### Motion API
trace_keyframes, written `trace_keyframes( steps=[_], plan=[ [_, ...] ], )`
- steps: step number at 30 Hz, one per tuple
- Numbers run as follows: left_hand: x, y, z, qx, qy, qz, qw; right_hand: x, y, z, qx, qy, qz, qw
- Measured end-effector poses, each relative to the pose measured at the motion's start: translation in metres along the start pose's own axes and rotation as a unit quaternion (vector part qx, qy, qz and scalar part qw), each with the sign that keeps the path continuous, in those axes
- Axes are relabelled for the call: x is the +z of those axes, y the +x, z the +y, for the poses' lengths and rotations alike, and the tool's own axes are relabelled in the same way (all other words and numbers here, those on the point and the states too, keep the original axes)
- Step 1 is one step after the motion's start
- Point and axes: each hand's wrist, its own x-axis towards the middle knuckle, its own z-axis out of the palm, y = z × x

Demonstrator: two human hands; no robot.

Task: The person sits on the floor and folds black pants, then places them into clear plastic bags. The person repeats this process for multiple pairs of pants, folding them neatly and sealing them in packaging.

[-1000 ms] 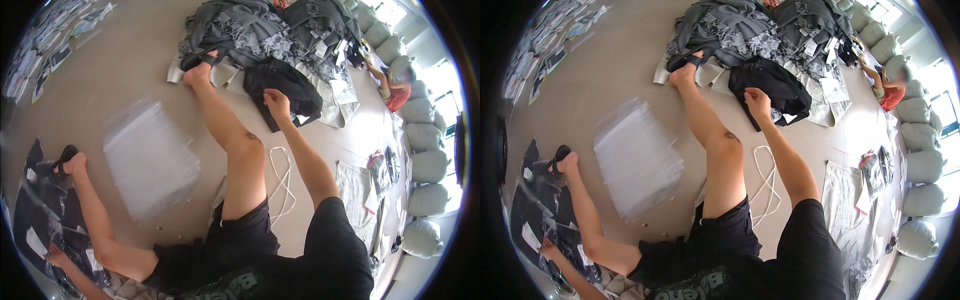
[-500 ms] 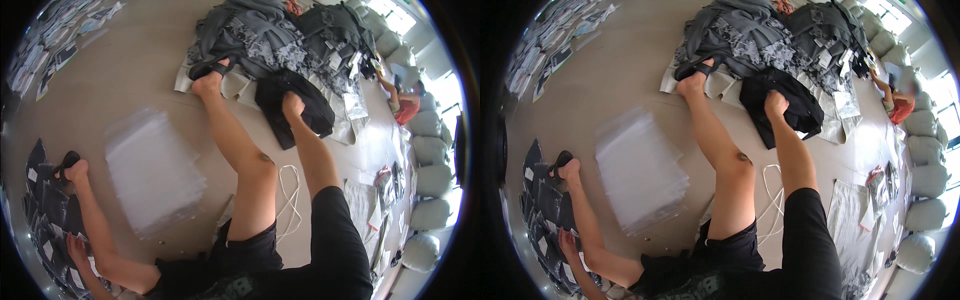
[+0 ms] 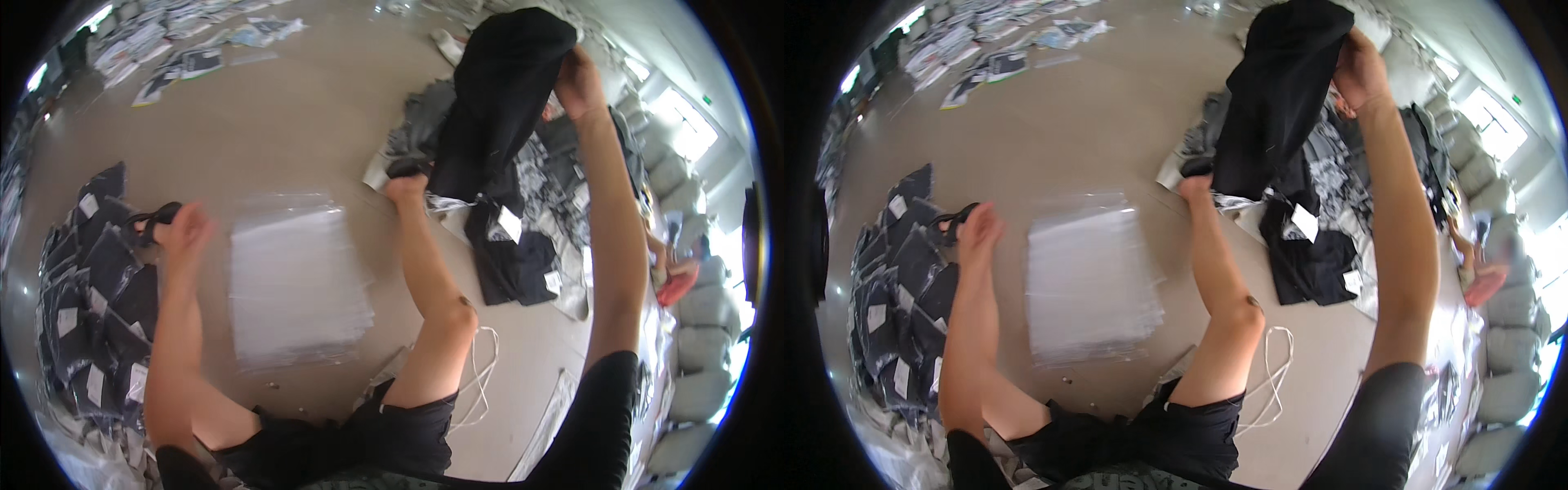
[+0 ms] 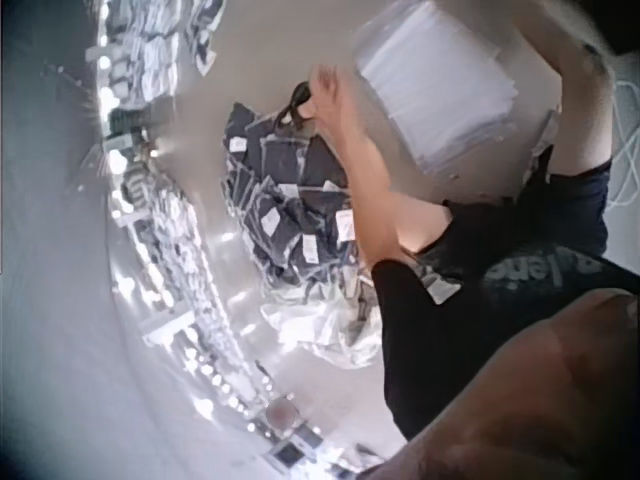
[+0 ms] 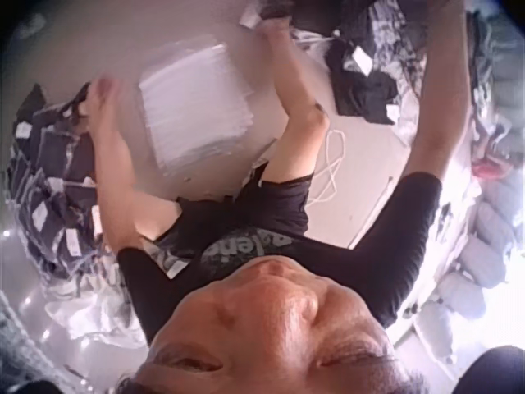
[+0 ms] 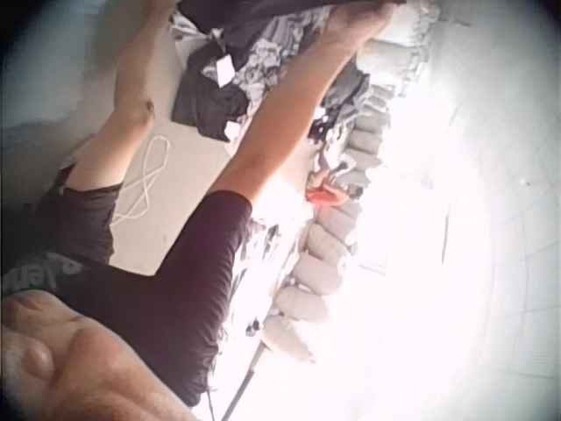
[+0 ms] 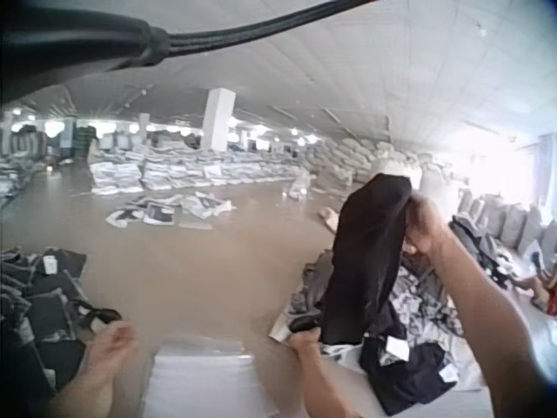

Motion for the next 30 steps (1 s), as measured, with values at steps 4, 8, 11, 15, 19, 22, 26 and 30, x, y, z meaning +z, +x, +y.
trace_keyframes(
  steps=[4,8,11,15,19,22,26,30],
  plan=[
    [0.075,0.041,0.133,0.172,-0.034,0.015,0.984,0.024,0.038,-0.033,0.085,0.207,-0.439,0.870],
    [0.068,0.037,0.247,0.381,-0.022,0.022,0.924,0.110,-0.028,-0.022,0.047,0.171,-0.358,0.917],
    [0.063,-0.009,0.303,0.383,-0.048,-0.087,0.918,0.212,-0.100,0.013,0.007,0.065,-0.149,0.987],
    [0.084,-0.074,0.284,0.301,0.057,-0.090,0.948,0.324,-0.178,0.094,-0.274,-0.173,-0.144,0.935],
    [0.069,-0.108,0.163,-0.030,-0.279,-0.033,0.959,0.326,-0.191,0.175,-0.043,-0.041,-0.365,0.929],
    [0.060,-0.146,0.038,-0.237,-0.504,0.003,0.831,0.268,-0.203,0.241,-0.031,-0.041,-0.249,0.967],
    [0.058,-0.200,-0.062,-0.350,-0.573,0.123,0.730,0.199,-0.285,0.321,0.075,-0.166,-0.158,0.971],
    [0.061,-0.233,-0.079,-0.351,-0.631,0.146,0.676,0.189,-0.388,0.340,0.170,-0.128,-0.139,0.967]
  ],
)
